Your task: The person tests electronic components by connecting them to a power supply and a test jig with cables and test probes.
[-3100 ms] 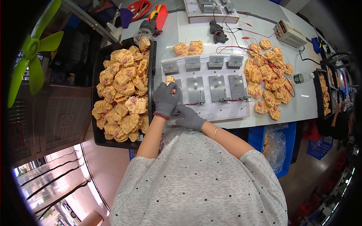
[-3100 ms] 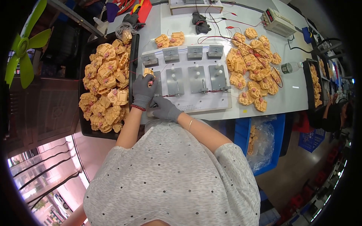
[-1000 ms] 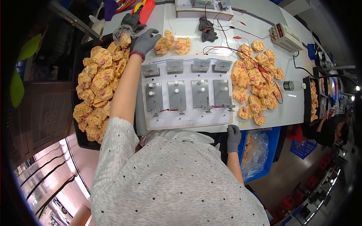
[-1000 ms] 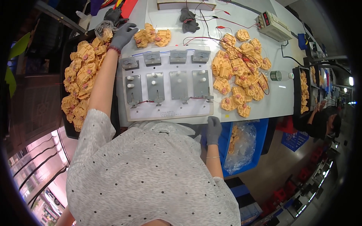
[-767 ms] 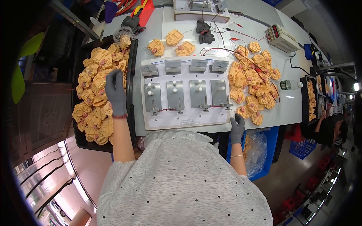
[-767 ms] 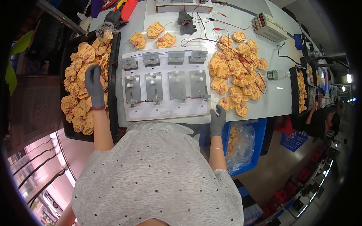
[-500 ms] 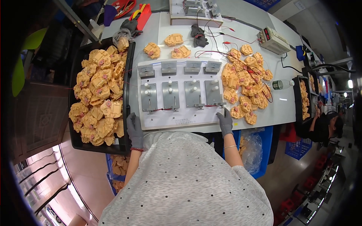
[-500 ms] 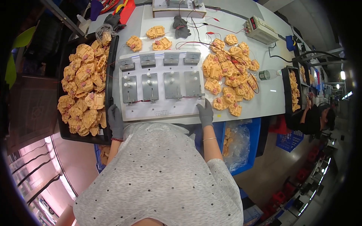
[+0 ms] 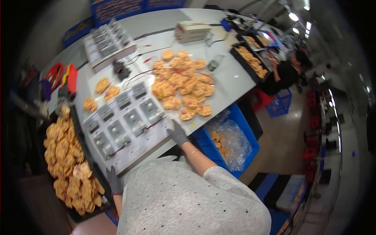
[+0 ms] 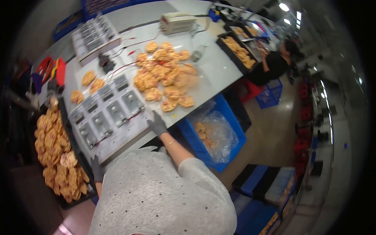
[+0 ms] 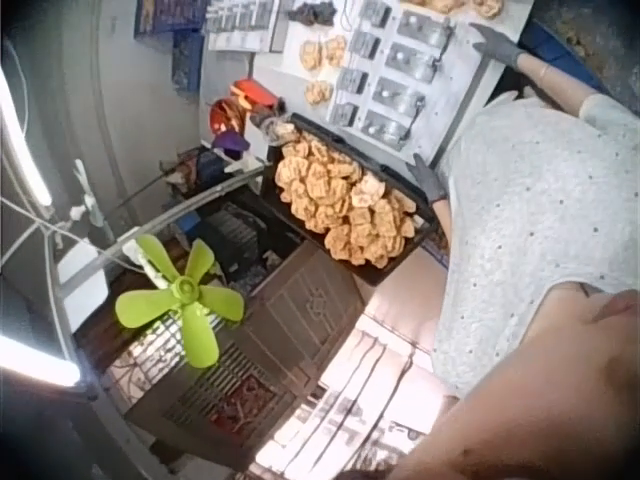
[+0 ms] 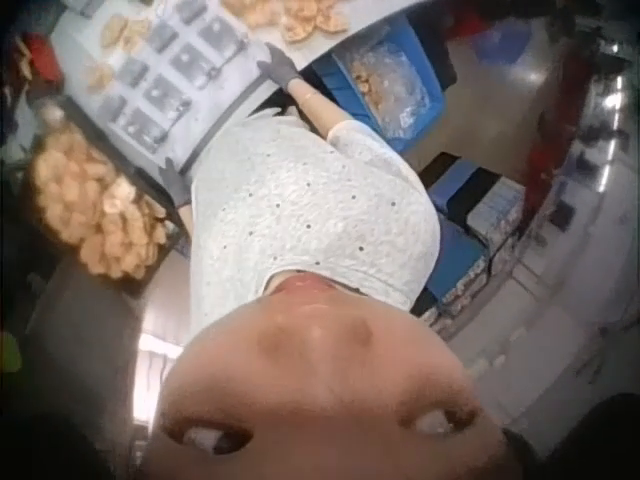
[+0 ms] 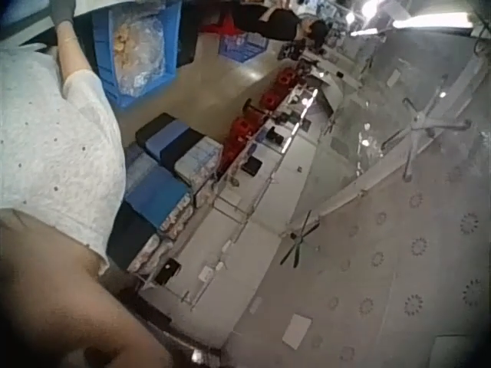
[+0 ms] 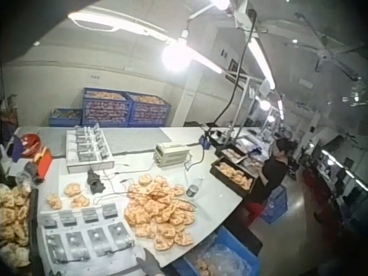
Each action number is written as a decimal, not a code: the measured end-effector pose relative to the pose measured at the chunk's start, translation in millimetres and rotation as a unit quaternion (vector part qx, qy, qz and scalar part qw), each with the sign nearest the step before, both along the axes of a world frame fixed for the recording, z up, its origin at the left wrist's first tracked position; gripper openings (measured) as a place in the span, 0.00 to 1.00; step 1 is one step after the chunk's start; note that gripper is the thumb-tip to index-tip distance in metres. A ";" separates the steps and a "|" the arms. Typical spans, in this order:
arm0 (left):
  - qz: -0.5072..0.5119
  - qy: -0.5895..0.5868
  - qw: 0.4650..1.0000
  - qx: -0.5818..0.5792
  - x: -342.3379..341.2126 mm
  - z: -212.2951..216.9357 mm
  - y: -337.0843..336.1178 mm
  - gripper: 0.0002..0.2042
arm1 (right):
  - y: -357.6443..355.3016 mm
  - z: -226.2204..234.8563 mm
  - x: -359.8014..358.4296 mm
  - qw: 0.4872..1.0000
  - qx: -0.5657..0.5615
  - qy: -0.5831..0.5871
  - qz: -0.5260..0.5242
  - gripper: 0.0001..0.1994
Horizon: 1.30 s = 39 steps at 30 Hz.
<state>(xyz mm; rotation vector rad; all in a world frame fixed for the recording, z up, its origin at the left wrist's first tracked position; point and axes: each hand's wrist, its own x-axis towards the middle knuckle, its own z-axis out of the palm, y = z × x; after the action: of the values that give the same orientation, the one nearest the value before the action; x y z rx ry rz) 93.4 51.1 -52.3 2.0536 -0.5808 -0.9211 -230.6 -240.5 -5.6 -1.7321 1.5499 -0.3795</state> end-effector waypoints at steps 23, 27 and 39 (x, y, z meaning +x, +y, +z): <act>-0.136 0.352 0.767 -0.519 -125.7 285.3 -125.7 0.33 | 95.7 203.5 92.5 0.882 -0.160 -0.296 0.330 0.10; -0.130 0.358 0.766 -0.518 -129.1 292.5 -137.0 0.33 | 79.6 204.5 87.6 0.880 -0.073 -0.425 0.201 0.12; -0.198 0.539 0.693 -0.435 -160.7 283.3 -139.8 0.32 | 104.0 183.6 55.1 0.875 -0.022 -0.462 -0.140 0.10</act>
<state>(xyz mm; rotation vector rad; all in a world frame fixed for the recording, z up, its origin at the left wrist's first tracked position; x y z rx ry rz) -67.4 -88.8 231.0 0.3318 -0.5928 -1.4995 -175.5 -136.5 178.0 -1.0499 1.0448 -1.1955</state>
